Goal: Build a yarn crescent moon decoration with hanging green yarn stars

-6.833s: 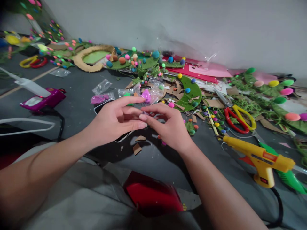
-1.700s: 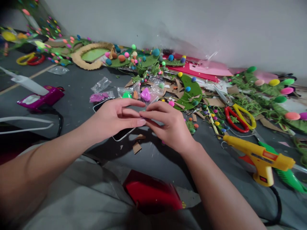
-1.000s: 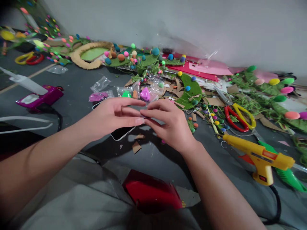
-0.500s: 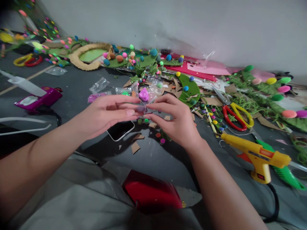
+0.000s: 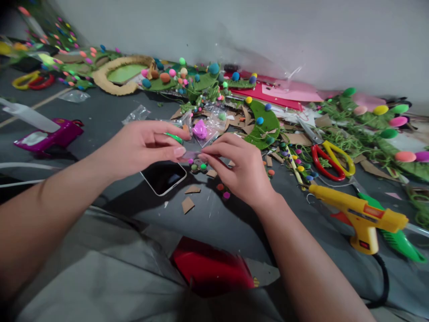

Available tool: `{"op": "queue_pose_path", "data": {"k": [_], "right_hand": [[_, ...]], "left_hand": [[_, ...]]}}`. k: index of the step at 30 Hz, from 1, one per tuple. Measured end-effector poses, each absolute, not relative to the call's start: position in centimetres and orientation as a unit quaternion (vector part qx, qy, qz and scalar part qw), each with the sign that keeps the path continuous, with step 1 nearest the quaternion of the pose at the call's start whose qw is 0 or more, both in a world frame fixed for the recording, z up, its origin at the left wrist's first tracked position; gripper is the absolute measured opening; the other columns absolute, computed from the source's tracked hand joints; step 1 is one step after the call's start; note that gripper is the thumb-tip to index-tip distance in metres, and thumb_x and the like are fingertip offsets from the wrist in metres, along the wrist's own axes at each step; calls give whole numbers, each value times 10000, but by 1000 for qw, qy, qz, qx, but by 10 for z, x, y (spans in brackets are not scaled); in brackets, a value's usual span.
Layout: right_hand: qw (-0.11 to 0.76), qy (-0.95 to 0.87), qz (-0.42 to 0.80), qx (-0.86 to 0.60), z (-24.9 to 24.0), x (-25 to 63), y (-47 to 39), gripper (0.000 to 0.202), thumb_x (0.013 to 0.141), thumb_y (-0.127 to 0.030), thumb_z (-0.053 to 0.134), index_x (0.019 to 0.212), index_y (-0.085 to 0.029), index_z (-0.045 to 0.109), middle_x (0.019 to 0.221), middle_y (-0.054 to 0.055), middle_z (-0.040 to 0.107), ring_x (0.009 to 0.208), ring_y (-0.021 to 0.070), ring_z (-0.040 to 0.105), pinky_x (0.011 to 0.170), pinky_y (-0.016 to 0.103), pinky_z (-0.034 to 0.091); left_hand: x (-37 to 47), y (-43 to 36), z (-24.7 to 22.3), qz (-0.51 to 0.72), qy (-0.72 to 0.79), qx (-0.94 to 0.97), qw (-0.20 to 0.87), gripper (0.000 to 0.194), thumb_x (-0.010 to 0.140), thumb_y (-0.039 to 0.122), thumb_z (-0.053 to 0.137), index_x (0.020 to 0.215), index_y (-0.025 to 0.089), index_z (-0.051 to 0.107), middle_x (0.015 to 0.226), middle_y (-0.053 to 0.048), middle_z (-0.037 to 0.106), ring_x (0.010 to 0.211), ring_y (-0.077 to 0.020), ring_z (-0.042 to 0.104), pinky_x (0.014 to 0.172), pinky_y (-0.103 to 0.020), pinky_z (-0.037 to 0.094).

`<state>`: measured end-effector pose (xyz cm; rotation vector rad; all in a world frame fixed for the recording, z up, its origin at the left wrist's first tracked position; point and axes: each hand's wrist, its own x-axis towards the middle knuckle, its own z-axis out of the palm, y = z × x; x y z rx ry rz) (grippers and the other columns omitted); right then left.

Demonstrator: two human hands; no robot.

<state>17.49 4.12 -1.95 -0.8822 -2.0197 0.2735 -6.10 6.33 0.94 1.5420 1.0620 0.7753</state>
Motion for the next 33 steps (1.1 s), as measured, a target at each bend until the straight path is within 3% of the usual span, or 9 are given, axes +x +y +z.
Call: {"op": "queue_pose_path", "data": {"k": [4,10,14,20,24,30,33], "right_hand": [[456,-803,116,-366,-22,176,44,113,892,-223,736,983,-239,801,914,42,730,817,166,681,728,317,554],[452,-814,125,-343,-30,172,45,282,888,-262,748,1169,-267,767,1052,61,705,945,193,674,835,368,565],[436,-820,134,-346,-32,170,45,367,871,-281,768,1233,-230,738,1088,83,693,990,200,669,865,368,567],[438,-823,125,-339,-31,164,42,191,866,-280,773,1031,-184,789,977,83,718,908,190,691,797,337,568],[443,-821,126,-338,-29,164,40,101,887,-228,746,975,-197,786,933,64,720,849,168,684,755,320,558],[442,-798,107,-394,-25,174,44,81,906,-240,721,956,-240,786,911,38,719,799,160,662,719,325,551],[461,-781,99,-409,-26,175,46,109,891,-262,740,982,-266,799,932,40,722,792,169,659,708,339,555]], "left_hand": [[-72,75,6,311,418,589,619,257,894,170,690,1149,154,722,905,-51,803,870,-213,787,827,-312,631],[-75,80,-3,260,324,518,748,452,859,81,690,1299,177,649,1183,-114,771,1103,-254,744,963,-334,609],[-65,73,-5,256,321,553,724,502,845,115,738,1329,198,631,1182,-102,773,1097,-247,745,993,-352,586],[-50,69,-8,295,386,648,587,422,802,206,808,1199,174,667,900,-28,810,876,-189,776,893,-319,594],[-51,72,-8,298,404,676,540,311,831,211,772,1125,173,676,828,-6,799,827,-180,771,837,-307,597],[-59,77,-5,327,430,650,534,196,885,195,710,1079,167,704,815,-10,781,801,-180,770,803,-307,616],[-60,76,-3,326,423,596,600,195,946,211,627,1118,170,709,939,-43,789,932,-207,772,873,-339,617]]}}
